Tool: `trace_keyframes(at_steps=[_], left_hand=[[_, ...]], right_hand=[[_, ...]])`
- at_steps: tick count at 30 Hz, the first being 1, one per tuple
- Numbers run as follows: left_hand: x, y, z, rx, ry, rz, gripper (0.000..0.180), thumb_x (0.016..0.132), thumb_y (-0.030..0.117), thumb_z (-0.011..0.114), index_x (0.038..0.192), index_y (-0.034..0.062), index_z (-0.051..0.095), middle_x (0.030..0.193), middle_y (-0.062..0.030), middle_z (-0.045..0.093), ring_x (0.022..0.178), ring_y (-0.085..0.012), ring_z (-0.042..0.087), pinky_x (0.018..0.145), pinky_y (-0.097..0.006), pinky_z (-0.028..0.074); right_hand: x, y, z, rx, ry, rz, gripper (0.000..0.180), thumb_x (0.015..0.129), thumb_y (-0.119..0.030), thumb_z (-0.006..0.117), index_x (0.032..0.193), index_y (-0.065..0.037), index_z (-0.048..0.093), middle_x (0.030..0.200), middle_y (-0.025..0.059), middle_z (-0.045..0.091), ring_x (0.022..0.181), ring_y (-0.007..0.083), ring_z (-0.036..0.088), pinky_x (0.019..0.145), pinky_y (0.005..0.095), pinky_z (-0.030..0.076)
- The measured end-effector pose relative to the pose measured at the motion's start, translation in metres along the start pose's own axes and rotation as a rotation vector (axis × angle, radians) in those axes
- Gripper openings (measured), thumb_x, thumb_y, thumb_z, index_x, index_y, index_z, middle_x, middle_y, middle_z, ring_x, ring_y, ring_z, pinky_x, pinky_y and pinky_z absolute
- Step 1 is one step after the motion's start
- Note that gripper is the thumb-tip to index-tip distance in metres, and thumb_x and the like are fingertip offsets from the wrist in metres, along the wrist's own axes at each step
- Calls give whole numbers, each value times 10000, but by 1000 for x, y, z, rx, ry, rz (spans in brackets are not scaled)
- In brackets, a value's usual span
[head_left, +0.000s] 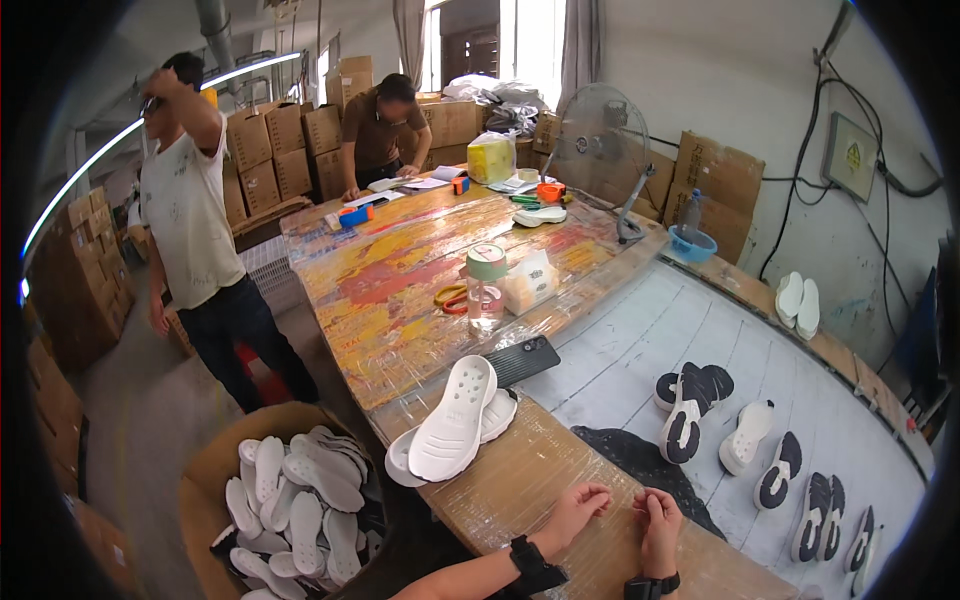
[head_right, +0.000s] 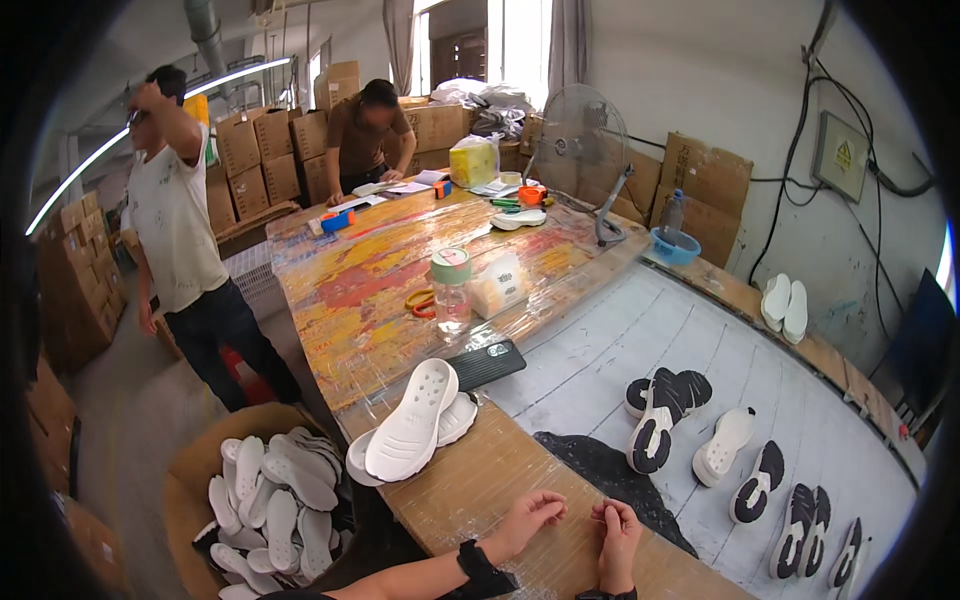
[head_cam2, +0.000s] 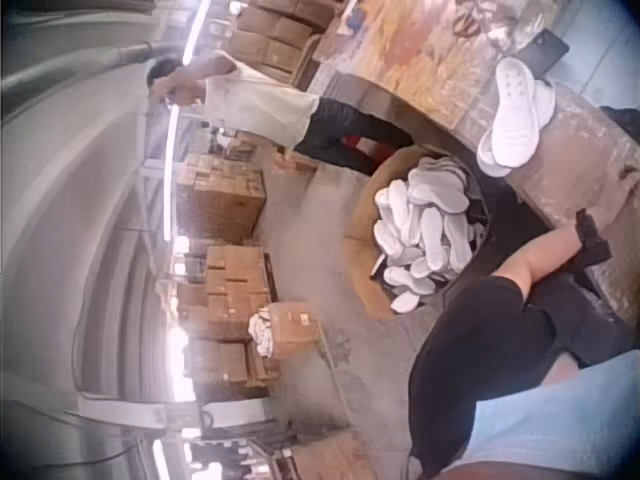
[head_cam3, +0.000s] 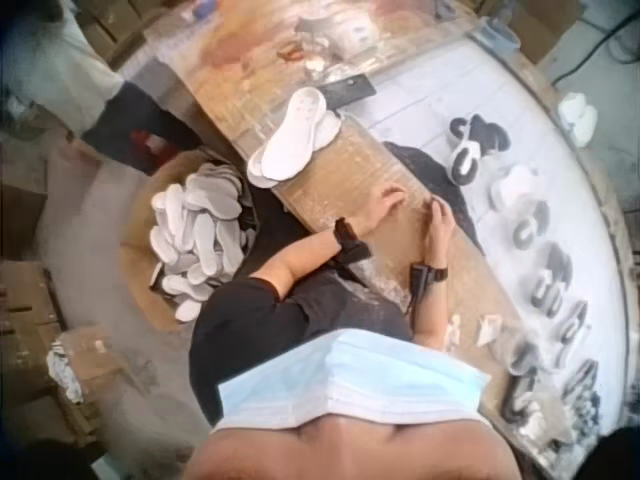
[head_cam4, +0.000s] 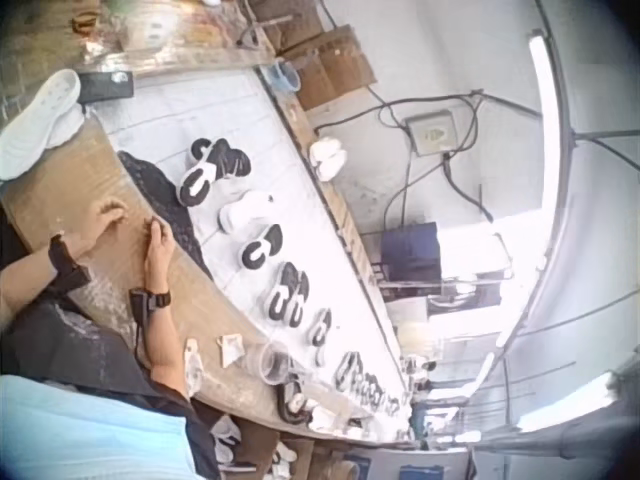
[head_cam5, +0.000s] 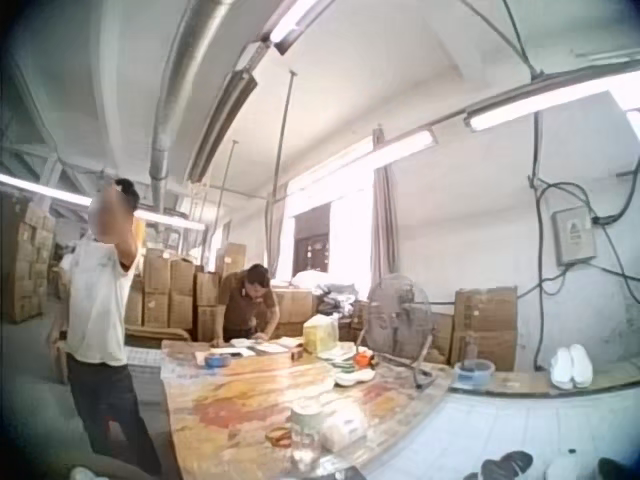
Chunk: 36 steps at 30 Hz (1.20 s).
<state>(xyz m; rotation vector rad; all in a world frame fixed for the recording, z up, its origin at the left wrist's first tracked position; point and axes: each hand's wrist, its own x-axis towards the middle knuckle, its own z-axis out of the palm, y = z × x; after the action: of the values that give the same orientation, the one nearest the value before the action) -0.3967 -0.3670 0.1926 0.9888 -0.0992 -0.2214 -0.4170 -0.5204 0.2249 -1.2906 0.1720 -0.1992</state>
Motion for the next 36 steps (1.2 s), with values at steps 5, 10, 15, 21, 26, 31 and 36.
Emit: trace_keyframes(at_steps=[5, 10, 15, 21, 26, 31, 36], left_hand=[[-7, 27, 18, 807, -57, 273, 151, 821, 110, 565, 949, 35, 589, 837, -51, 619, 678, -136, 570, 624, -243, 452], [4, 18, 25, 949, -183, 537, 163, 799, 117, 582, 942, 40, 601, 838, -80, 618, 671, -160, 563, 622, -264, 451], [7, 16, 23, 828, -189, 217, 169, 817, 138, 572, 946, 34, 599, 835, -80, 620, 692, -156, 571, 629, -267, 453], [7, 17, 25, 815, -192, 207, 167, 818, 140, 574, 947, 38, 601, 843, -79, 621, 708, -149, 575, 641, -256, 454], [4, 18, 27, 852, -186, 200, 162, 814, 134, 577, 944, 41, 604, 844, -76, 623, 708, -146, 575, 638, -256, 454], [3, 17, 27, 839, -178, 195, 160, 815, 134, 577, 940, 39, 608, 835, -77, 623, 703, -142, 576, 635, -257, 456], [2, 17, 30, 854, -177, 224, 163, 818, 138, 575, 941, 35, 607, 829, -79, 623, 690, -139, 574, 627, -257, 455]], right_hand=[[-1, 11, 0, -328, -124, -144, 148, 852, -83, 529, 930, 35, 573, 796, 73, 622, 718, 124, 586, 681, 227, 463], [-1, 21, -7, -520, -69, -237, 132, 797, -43, 552, 908, 0, 610, 729, 76, 620, 659, 111, 563, 614, 231, 445], [-5, 7, -1, -567, -81, -227, 141, 793, -47, 553, 915, -1, 607, 718, 79, 616, 635, 115, 552, 601, 241, 442], [-7, 3, -2, -602, -84, -181, 146, 790, -42, 551, 920, -3, 606, 752, 75, 625, 676, 120, 565, 628, 241, 446], [-10, -2, -1, -624, -87, -195, 147, 790, -50, 555, 921, -5, 606, 757, 83, 631, 675, 130, 572, 626, 245, 447], [-10, 3, -2, -620, -75, -285, 153, 793, -68, 563, 926, -9, 609, 755, 107, 633, 659, 145, 586, 606, 257, 453], [-10, 2, -5, -635, -76, -276, 152, 790, -69, 562, 922, -11, 610, 759, 114, 633, 662, 161, 595, 609, 263, 457]])
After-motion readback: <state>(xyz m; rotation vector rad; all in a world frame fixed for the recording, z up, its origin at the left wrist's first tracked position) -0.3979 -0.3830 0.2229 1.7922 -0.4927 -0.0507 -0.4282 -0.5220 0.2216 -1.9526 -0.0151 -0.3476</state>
